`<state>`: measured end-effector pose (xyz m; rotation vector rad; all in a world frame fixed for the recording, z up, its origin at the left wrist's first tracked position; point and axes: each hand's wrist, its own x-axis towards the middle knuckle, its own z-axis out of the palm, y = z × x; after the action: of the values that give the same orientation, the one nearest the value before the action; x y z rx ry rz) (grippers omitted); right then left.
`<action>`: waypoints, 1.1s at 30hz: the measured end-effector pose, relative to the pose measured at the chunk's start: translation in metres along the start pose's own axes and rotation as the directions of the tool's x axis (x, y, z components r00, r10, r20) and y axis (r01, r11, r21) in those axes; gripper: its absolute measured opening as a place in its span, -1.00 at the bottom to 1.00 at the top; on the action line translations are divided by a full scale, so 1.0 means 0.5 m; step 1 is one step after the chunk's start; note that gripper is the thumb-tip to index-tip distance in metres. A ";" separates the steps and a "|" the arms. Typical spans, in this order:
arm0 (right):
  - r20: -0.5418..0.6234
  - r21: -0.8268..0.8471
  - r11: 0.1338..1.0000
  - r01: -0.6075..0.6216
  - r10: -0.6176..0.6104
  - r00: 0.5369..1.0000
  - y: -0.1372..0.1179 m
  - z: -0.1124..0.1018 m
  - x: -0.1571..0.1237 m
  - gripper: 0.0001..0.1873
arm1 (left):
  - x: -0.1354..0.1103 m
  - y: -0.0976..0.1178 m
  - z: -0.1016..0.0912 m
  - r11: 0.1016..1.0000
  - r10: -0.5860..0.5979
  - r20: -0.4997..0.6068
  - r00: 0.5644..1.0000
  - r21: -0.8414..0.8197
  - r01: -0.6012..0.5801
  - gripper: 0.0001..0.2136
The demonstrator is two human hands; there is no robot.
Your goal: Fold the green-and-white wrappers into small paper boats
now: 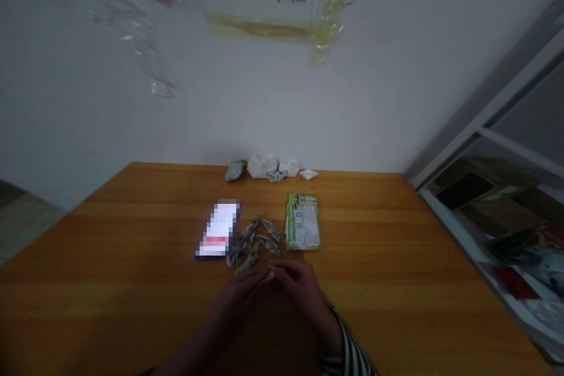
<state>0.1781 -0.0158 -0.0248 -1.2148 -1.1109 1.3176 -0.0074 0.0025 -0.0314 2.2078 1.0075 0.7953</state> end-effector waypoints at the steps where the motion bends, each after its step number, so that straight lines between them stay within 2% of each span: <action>1: 0.016 -0.003 1.000 0.006 -0.006 1.000 0.000 -0.003 0.000 -0.69 | 0.001 0.000 0.000 1.000 0.002 0.005 1.000 -0.009 -0.002 -0.72; 10: 0.059 -0.026 0.999 0.025 -0.023 0.998 -0.014 -0.011 -0.007 -0.64 | 0.007 0.019 -0.005 0.992 -0.010 0.034 0.999 -0.127 0.014 -0.72; 15: 0.067 -0.051 0.998 0.035 -0.032 0.997 -0.012 -0.014 -0.006 -0.63 | 0.007 0.009 0.002 0.987 -0.018 0.045 0.999 -0.160 0.025 -0.71; 20: 0.087 -0.126 0.987 0.101 -0.091 0.992 0.000 -0.014 -0.009 -0.72 | 0.000 -0.005 0.012 0.990 -0.036 0.038 0.999 -0.137 0.041 -0.66; 24: 0.115 -0.172 0.975 0.139 -0.121 0.986 -0.003 -0.012 -0.016 -0.72 | -0.002 0.003 0.002 0.991 -0.077 0.035 0.996 -0.105 0.081 -0.59; 28: 0.073 -0.296 0.937 0.188 -0.174 0.982 -0.005 -0.008 -0.016 -0.75 | 0.001 0.018 -0.018 0.987 -0.134 -0.002 0.991 -0.088 0.133 -0.65; 33: 0.039 -0.404 0.864 0.300 -0.312 0.949 -0.012 0.017 -0.012 -0.84 | 0.000 0.034 -0.031 0.982 -0.151 -0.157 0.976 -0.141 0.130 -0.72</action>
<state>0.1703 -0.0214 -0.0174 -1.2782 -1.5399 0.8460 -0.0107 -0.0030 -0.0094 1.9616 1.1455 0.9649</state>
